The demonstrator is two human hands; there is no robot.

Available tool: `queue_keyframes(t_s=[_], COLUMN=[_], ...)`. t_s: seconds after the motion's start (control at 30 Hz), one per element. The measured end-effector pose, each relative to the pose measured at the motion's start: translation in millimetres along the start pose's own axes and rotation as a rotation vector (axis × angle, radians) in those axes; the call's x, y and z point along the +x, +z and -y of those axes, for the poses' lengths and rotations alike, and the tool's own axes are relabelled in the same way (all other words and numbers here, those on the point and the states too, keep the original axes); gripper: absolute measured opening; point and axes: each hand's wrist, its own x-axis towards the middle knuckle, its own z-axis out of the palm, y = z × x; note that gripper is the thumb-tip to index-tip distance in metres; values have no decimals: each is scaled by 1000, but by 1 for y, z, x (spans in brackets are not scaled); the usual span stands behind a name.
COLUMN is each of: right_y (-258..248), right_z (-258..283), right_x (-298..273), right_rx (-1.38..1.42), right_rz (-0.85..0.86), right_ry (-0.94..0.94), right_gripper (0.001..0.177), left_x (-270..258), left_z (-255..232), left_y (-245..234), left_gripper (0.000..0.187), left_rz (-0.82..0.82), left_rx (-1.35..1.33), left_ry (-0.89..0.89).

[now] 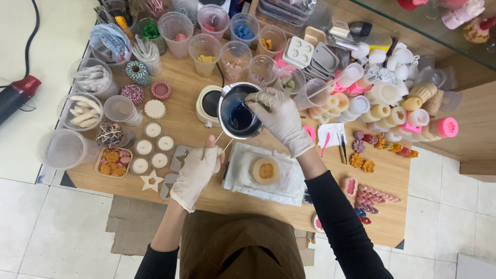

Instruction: The person pours blue liquid from a metal pot into a mold, wipes the pot with a cloth, and then demolds several flower-shaped and heart-shaped candles by hand.

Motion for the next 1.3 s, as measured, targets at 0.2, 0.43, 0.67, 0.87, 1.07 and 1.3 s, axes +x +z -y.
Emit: queue_keyframes(t_s=[0.2,0.43,0.67,0.87,1.07,1.3], right_y=[-36,-51,-45,-36,-28,-27], right_z=[17,29,24,19,17,28], right_x=[-53,-93,-114,-125,-132,-133], right_rx=[37,122,54,-92,-23,67], right_rz=[-4,-97,-143,-225,-278,-307], right_ry=[88,180,85,23,57,193], right_gripper=[16,19,12,9,9,8], left_x=[-44,-78,-95,-102,-102,-102], left_z=[-16,-16,-3,2,7,16], left_y=[17,41,54,57,58,56], left_gripper=[74,72,71,69,65,66], left_rz=[57,15,-21,-30,-66,-59], left_rx=[179,264,294,350,421,411], left_ry=[61,34,11,10,8,94])
